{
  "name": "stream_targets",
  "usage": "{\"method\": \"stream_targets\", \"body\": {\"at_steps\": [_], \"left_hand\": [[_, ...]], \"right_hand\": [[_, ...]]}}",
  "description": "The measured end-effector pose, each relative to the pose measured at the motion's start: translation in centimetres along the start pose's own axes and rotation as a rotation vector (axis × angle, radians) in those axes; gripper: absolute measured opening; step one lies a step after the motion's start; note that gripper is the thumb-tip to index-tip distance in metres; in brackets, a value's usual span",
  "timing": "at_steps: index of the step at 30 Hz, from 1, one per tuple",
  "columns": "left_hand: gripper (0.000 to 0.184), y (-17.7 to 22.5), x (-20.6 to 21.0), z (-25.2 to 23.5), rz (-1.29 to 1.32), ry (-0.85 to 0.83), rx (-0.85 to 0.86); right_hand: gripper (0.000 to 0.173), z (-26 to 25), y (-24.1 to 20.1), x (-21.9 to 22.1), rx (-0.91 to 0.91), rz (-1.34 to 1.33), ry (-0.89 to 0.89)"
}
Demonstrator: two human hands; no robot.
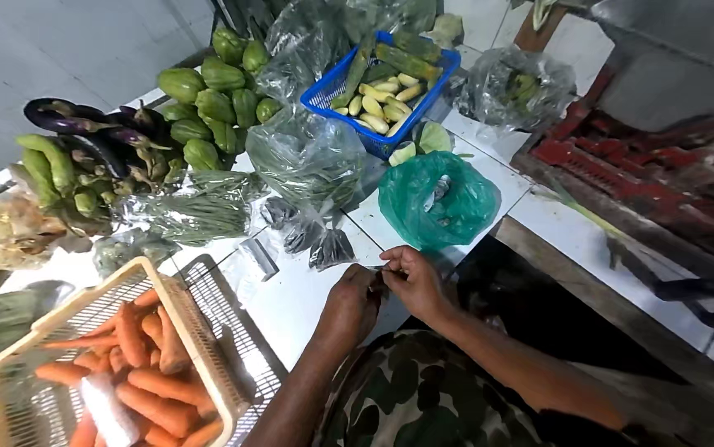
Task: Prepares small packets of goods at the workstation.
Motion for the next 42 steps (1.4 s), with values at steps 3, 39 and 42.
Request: {"method": "stream_targets", "body": {"at_steps": [3, 39, 42], "left_hand": [[0.016, -1.1, -0.4, -0.5, 0.177, -0.049, -0.128], [0.016, -0.7, 1.4, 0.9, 0.084, 0.411, -0.015], [0.014, -0.2, 0.8, 0.8, 0.028, 0.319, -0.144]], "right_hand": [[0.032, 0.4, -0.4, -0.1, -0.249, 0.038, -0.013], [0.024, -2.5, 0.8, 1.8, 0.115, -0.337, -0.133], [0.020, -2.2, 0.5, 1.9, 0.024, -0.277, -0.124]]}}
Point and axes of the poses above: each hand's wrist, its own z-axis away from the middle knuckle, its own x-axis out of the palm, y = z × x, the point moved 3 cm from there along -z, towards the middle knuckle, and after that the axes turned 12 degrees about y, right-handed, at the moved point
